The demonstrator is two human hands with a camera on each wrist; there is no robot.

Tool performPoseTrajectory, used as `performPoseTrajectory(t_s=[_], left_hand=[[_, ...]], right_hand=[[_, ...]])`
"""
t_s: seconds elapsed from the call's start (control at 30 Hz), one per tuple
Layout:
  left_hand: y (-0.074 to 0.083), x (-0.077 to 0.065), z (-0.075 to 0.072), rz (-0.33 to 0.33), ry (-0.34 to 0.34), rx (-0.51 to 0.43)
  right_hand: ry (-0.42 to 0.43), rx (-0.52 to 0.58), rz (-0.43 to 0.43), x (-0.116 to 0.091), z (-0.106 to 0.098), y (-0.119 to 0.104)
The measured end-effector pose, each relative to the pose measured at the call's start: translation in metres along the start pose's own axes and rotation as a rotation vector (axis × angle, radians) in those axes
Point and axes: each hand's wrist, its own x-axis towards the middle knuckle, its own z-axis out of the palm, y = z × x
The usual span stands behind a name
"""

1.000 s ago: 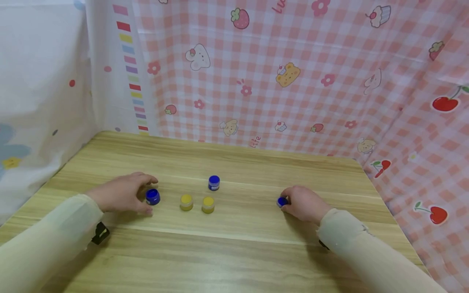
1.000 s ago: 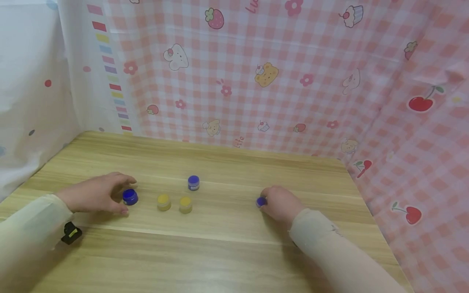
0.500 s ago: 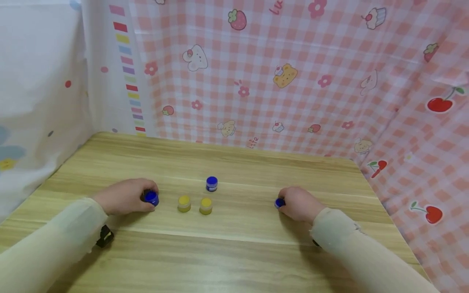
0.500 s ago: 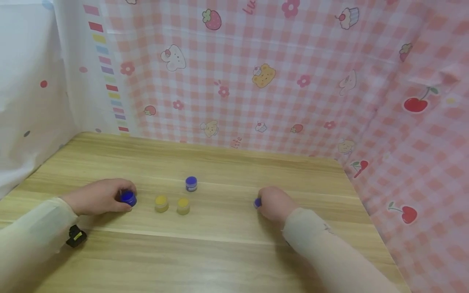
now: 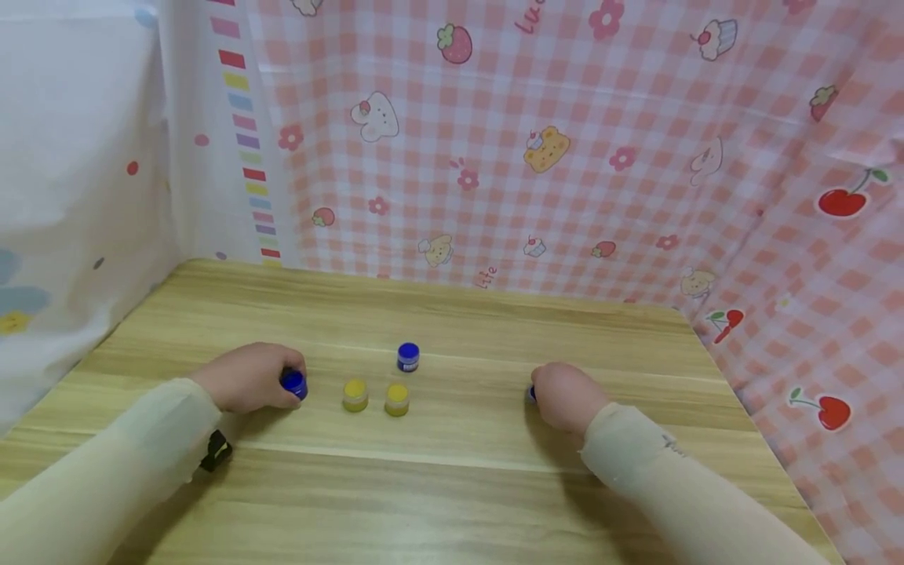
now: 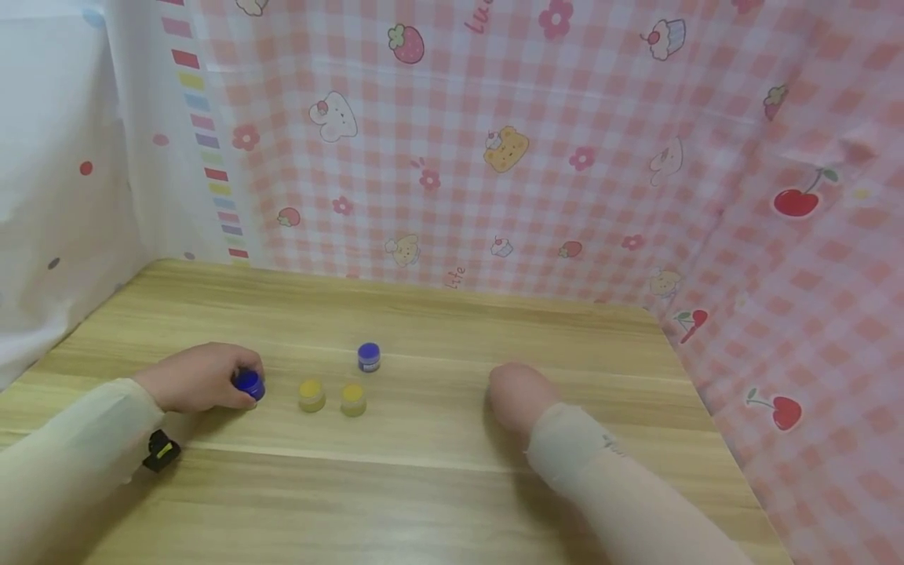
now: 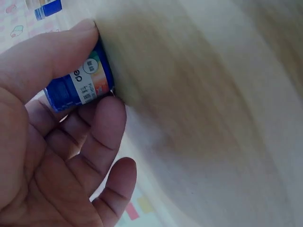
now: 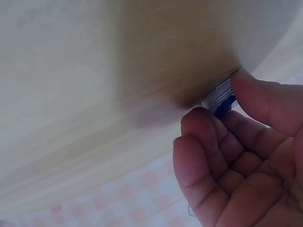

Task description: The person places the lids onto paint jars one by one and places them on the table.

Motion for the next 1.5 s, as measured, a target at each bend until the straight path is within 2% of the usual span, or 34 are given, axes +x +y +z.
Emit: performPoseTrajectory(t_s=[0.27,0.6,0.9,1.1,1.37,1.5], left_hand=[[0.007,0.000,0.000,-0.026,0.005,0.031],[0.010,0.000,-0.001,-0.059,-0.002,0.036],[0.011,-0.002,-0.001,-0.060,0.006,0.019],[0.009,-0.003,0.000,-0.048,0.006,0.010],[0.009,-0.001,0.000,-0.055,-0.006,-0.028],[0.012,0.004,-0.004,-0.040,0.030,-0.067]], right_hand=[[0.064,-0.040,-0.027,0.001,0.002,-0.002],[0.045,-0.049,0.003,0.000,-0.004,-0.007],[0.084,-0.050,0.000,-0.003,-0.005,-0.010],[0.049,-0.016,0.020,-0.002,-0.006,-0.009],[-0.049,0.026,0.081,0.002,-0.010,-0.003],[-0.036,0.074,0.112,0.003,-0.015,-0.001]])
